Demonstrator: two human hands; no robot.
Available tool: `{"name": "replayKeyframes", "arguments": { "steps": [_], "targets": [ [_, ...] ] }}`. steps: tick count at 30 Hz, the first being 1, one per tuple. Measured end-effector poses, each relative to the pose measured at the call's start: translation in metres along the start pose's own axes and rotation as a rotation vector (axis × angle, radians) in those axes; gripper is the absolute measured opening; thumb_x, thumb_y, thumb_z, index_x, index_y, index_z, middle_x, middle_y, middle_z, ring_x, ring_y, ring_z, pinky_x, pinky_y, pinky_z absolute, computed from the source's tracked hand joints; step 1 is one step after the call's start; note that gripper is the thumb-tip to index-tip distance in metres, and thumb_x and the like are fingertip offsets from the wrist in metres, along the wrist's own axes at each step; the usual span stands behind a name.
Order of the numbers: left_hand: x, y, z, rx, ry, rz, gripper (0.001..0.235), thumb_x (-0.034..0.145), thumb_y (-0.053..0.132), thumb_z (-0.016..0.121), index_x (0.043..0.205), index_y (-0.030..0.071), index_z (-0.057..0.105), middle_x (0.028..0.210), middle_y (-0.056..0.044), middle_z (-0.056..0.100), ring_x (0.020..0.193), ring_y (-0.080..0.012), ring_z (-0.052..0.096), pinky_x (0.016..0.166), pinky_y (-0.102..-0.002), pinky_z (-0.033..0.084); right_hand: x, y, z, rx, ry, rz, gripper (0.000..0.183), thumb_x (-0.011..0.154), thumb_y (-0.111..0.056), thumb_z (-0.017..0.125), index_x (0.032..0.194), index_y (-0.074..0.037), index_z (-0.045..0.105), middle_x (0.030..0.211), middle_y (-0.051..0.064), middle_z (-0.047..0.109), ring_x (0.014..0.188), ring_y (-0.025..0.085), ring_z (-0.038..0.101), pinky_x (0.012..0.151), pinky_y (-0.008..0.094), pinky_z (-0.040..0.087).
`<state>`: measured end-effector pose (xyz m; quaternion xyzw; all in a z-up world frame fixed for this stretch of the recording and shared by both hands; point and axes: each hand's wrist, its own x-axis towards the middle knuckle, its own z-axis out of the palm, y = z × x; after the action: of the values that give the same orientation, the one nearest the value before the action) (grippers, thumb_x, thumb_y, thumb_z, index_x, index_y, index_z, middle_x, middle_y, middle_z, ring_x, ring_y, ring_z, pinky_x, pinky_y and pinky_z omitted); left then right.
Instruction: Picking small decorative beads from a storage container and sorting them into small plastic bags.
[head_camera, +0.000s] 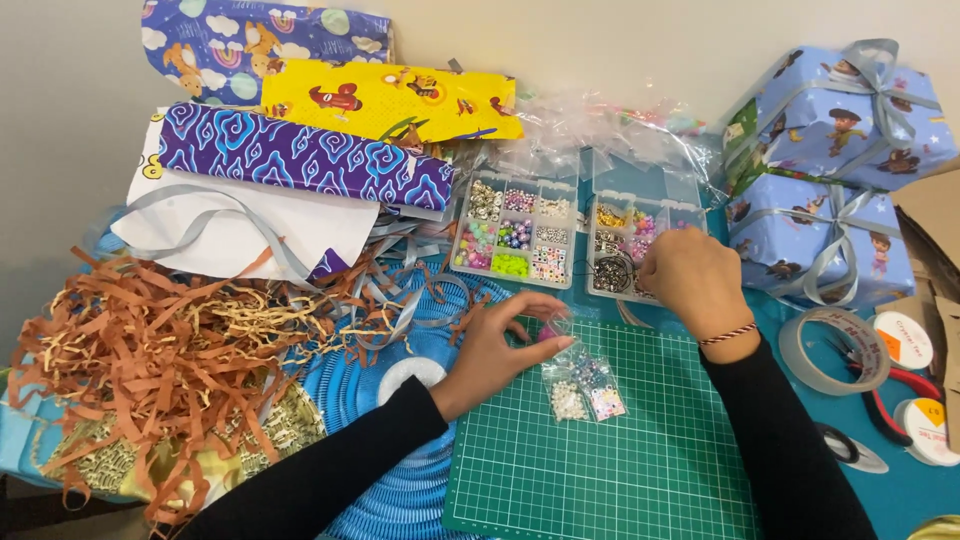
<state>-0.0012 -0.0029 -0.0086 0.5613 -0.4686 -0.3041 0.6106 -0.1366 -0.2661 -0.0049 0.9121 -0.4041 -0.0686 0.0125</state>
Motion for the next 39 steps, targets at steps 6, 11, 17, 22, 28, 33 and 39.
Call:
{"name": "replayKeyframes", "arguments": {
  "steps": [6, 11, 17, 22, 28, 33, 39],
  "targets": [
    [0.001, 0.004, 0.0, 0.01, 0.004, -0.023, 0.043, 0.087, 0.025, 0.082, 0.123, 0.006, 0.068, 0.112, -0.023, 0.073, 0.109, -0.0396, 0.07, 0.077, -0.043, 0.059, -0.014, -0.013, -0.026, 0.075, -0.051, -0.015, 0.011, 0.083, -0.016, 0.078, 0.089, -0.013, 0.087, 0.08, 0.016, 0.079, 0.08, 0.04, 0.075, 0.072, 0.053, 0.061],
    [0.0, 0.006, -0.001, 0.01, -0.003, -0.025, 0.044, 0.088, 0.026, 0.082, 0.124, 0.006, 0.067, 0.113, -0.024, 0.073, 0.111, -0.0405, 0.07, 0.078, -0.043, 0.059, -0.047, -0.044, -0.095, 0.177, -0.099, -0.018, 0.016, 0.084, -0.018, 0.074, 0.093, -0.01, 0.085, 0.084, 0.015, 0.08, 0.09, 0.042, 0.074, 0.082, 0.057, 0.058],
    [-0.001, 0.01, -0.002, 0.002, -0.039, -0.009, 0.045, 0.091, 0.026, 0.079, 0.127, 0.004, 0.064, 0.118, -0.025, 0.07, 0.116, -0.0434, 0.066, 0.081, -0.047, 0.058, -0.083, -0.08, -0.134, 0.511, -0.2, -0.287, 0.015, 0.083, -0.016, 0.072, 0.089, -0.01, 0.084, 0.081, 0.012, 0.079, 0.075, 0.034, 0.069, 0.076, 0.047, 0.058],
    [0.0, 0.001, -0.001, 0.015, -0.036, -0.003, 0.045, 0.091, 0.025, 0.079, 0.128, 0.004, 0.063, 0.119, -0.023, 0.07, 0.117, -0.0408, 0.067, 0.08, -0.045, 0.058, -0.089, -0.089, -0.132, 0.512, -0.223, -0.384, 0.015, 0.083, -0.013, 0.07, 0.088, -0.01, 0.084, 0.083, 0.01, 0.08, 0.071, 0.029, 0.067, 0.072, 0.042, 0.057],
    [0.0, 0.007, 0.0, 0.0, -0.022, -0.048, 0.038, 0.098, 0.023, 0.071, 0.131, 0.007, 0.065, 0.121, -0.019, 0.072, 0.118, -0.0366, 0.068, 0.084, -0.04, 0.059, -0.084, -0.081, -0.13, 0.483, -0.195, -0.377, 0.017, 0.088, -0.019, 0.067, 0.09, -0.013, 0.084, 0.082, 0.008, 0.079, 0.07, 0.028, 0.068, 0.072, 0.042, 0.057],
    [-0.004, 0.016, 0.001, -0.109, 0.001, -0.075, 0.039, 0.108, 0.008, 0.038, 0.146, 0.004, 0.051, 0.117, -0.027, 0.072, 0.113, -0.0436, 0.069, 0.095, -0.051, 0.056, -0.09, -0.073, -0.11, 0.489, -0.03, -0.272, 0.035, 0.098, -0.033, 0.058, 0.077, -0.015, 0.08, 0.07, 0.007, 0.073, 0.065, 0.031, 0.066, 0.069, 0.043, 0.055],
    [-0.008, 0.017, 0.002, -0.024, -0.1, 0.004, 0.044, 0.109, 0.007, 0.042, 0.152, 0.004, 0.036, 0.075, -0.015, 0.07, 0.068, -0.0261, 0.067, 0.069, -0.037, 0.054, -0.097, -0.06, 0.026, 0.762, 0.189, -0.346, 0.049, 0.102, -0.043, 0.053, 0.062, -0.015, 0.058, 0.056, 0.002, 0.054, 0.056, 0.025, 0.059, 0.059, 0.034, 0.048]
  ]
}}
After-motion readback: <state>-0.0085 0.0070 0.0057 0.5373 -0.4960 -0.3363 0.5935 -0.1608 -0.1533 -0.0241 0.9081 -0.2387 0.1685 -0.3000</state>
